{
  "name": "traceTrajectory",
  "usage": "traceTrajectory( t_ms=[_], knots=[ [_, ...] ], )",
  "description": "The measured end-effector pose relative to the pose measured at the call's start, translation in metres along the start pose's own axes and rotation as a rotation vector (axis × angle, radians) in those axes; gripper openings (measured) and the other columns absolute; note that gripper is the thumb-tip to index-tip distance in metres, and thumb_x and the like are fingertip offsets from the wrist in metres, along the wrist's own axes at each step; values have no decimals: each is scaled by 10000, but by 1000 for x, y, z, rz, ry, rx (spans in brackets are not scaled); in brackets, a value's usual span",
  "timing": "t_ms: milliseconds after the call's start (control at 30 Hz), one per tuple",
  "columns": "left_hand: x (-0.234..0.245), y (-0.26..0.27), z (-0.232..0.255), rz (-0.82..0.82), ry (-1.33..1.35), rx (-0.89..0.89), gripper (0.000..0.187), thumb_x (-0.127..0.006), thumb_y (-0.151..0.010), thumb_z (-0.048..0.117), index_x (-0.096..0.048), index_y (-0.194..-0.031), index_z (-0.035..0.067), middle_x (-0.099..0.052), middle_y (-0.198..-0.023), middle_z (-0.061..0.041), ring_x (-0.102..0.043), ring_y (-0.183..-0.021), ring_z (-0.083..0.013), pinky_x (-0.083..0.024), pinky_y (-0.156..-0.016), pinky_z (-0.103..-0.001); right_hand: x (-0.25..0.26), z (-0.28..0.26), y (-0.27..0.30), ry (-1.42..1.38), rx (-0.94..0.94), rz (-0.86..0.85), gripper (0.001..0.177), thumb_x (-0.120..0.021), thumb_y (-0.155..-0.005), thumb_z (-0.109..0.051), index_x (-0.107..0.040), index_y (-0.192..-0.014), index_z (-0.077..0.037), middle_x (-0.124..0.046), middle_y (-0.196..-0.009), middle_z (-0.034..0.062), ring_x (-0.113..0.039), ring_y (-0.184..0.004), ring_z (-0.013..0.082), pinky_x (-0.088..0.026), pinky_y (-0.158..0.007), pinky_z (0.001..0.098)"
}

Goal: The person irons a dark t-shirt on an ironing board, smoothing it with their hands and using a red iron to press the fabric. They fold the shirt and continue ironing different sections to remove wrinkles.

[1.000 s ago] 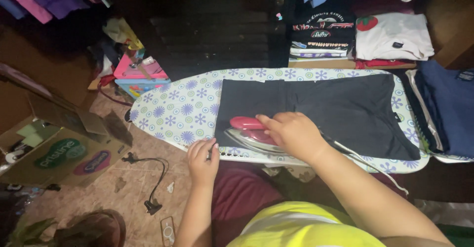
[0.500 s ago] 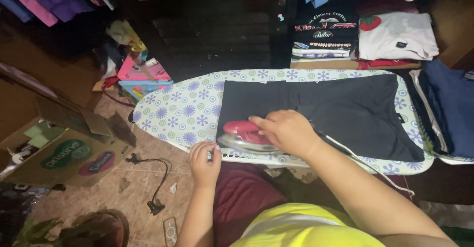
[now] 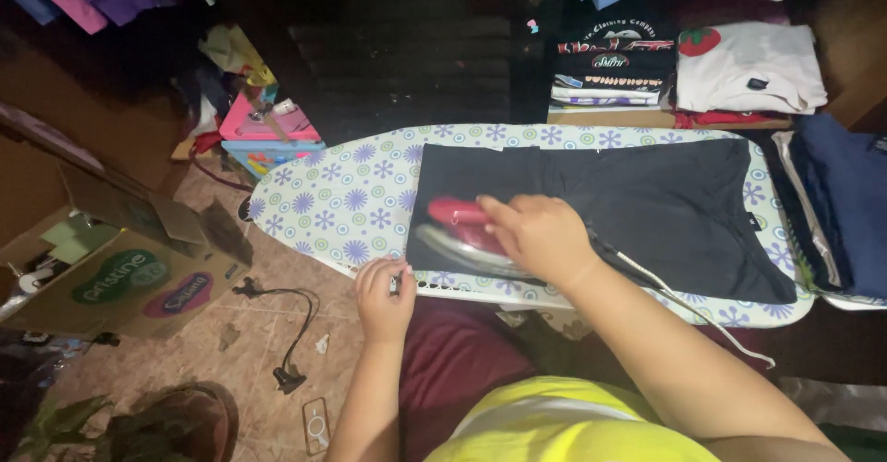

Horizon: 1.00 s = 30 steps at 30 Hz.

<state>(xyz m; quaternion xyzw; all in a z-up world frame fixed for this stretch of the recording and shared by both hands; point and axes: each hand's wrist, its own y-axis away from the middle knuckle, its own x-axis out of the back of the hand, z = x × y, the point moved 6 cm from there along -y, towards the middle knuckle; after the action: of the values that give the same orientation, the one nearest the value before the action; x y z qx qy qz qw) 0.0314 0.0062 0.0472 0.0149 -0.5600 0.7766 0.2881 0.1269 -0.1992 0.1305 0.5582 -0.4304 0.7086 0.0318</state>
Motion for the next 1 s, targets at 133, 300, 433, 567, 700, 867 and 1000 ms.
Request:
traceTrajectory(
  t_ms=[133, 300, 433, 567, 700, 867, 1000],
  knots=[
    [2, -5, 3, -11, 11, 2, 82, -688, -708, 80, -614, -710, 117, -644, -725, 4, -638, -753, -217, -498, -779, -351, -9, 1, -5, 160, -125, -30, 348, -495, -809, -374, -552, -1146, -307, -544, -631, -10, -599, -556, 204, -477, -503, 344],
    [2, -4, 3, -19, 16, 9, 76, -680, -713, 84, -612, -711, 118, -645, -731, 6, -638, -757, -217, -500, -779, -348, 21, -4, -19, -412, 17, -325, 402, -535, -771, -234, -576, -1151, -110, -641, -807, 217, -631, -780, 422, -495, -692, 497],
    [1, -4, 1, -34, 12, 10, 81, -678, -710, 82, -603, -710, 112, -636, -724, 0, -637, -757, -225, -501, -774, -355, 30, -4, -25, -330, -70, -456, 396, -535, -788, -187, -577, -1179, -147, -665, -868, 183, -648, -813, 383, -512, -715, 461],
    [-3, -8, -1, -117, -36, -14, 87, -657, -700, 87, -583, -694, 131, -602, -690, 9, -620, -723, -223, -494, -730, -352, -3, 5, -17, -111, -227, -409, 441, -523, -804, -254, -521, -1235, -162, -656, -822, 138, -661, -731, 329, -532, -632, 427],
    [-1, -14, 2, -157, -34, -26, 88, -648, -689, 98, -570, -686, 137, -585, -666, 2, -611, -696, -231, -488, -695, -354, -13, -11, -14, 156, -166, -361, 494, -517, -784, -274, -473, -1271, -197, -629, -744, 84, -656, -622, 281, -518, -525, 395],
    [-10, -20, -11, -283, -58, 14, 67, -618, -719, 166, -570, -681, 141, -572, -646, -10, -601, -679, -243, -477, -681, -358, -8, 7, -25, -210, -190, -461, 435, -552, -781, -353, -578, -1153, -129, -678, -849, 131, -664, -807, 318, -491, -743, 411],
    [-18, -39, -1, -433, -162, 56, 323, -604, -764, 217, -599, -1065, 101, -598, -1035, -119, -553, -1019, -323, -391, -920, -429, -16, 12, -16, -297, -216, -401, 436, -540, -790, -327, -573, -1155, -91, -672, -889, 133, -652, -856, 304, -465, -806, 405]
  ],
)
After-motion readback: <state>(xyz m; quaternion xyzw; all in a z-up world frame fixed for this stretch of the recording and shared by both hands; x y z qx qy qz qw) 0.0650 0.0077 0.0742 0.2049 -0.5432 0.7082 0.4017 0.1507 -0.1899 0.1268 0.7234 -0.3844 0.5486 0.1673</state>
